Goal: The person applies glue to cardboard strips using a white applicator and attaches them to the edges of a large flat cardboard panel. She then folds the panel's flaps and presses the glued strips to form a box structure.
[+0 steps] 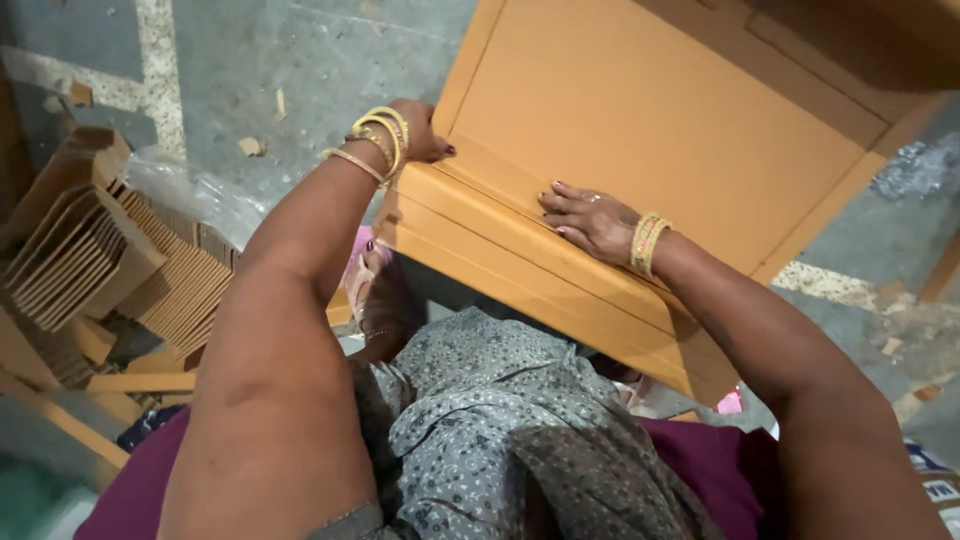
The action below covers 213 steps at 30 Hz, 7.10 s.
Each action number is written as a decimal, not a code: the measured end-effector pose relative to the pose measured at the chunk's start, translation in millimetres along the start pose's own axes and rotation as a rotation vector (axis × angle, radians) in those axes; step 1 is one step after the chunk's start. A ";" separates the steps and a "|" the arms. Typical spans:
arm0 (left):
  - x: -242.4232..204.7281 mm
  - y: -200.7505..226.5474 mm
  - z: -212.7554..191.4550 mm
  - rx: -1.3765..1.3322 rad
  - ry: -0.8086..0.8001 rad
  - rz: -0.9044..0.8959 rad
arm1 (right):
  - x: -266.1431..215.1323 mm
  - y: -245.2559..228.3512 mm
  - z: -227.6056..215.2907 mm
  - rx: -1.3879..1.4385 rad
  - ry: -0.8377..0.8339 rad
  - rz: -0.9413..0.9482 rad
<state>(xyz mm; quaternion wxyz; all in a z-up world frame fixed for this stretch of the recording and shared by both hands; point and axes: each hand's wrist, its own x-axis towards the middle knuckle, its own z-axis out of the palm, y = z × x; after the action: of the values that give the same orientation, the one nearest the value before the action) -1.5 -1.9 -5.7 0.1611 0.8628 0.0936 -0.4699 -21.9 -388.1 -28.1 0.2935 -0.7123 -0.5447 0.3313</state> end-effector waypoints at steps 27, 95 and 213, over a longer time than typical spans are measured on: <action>-101.4 97.9 -4.9 0.518 -0.230 0.408 | -164.4 -121.0 -48.8 0.145 -0.165 0.864; -120.7 17.0 148.4 -1.791 0.663 -0.129 | -222.3 -125.6 163.1 1.673 2.069 0.908; -102.4 136.4 259.6 -1.771 0.253 -0.071 | -81.9 -116.5 169.6 1.812 2.149 0.586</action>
<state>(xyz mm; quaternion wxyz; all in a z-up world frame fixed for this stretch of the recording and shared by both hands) -216.9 -224.9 -25.1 0.7419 0.4641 0.4657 -0.1313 -239.3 -430.5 -28.0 0.8218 -0.2683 0.4956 -0.0838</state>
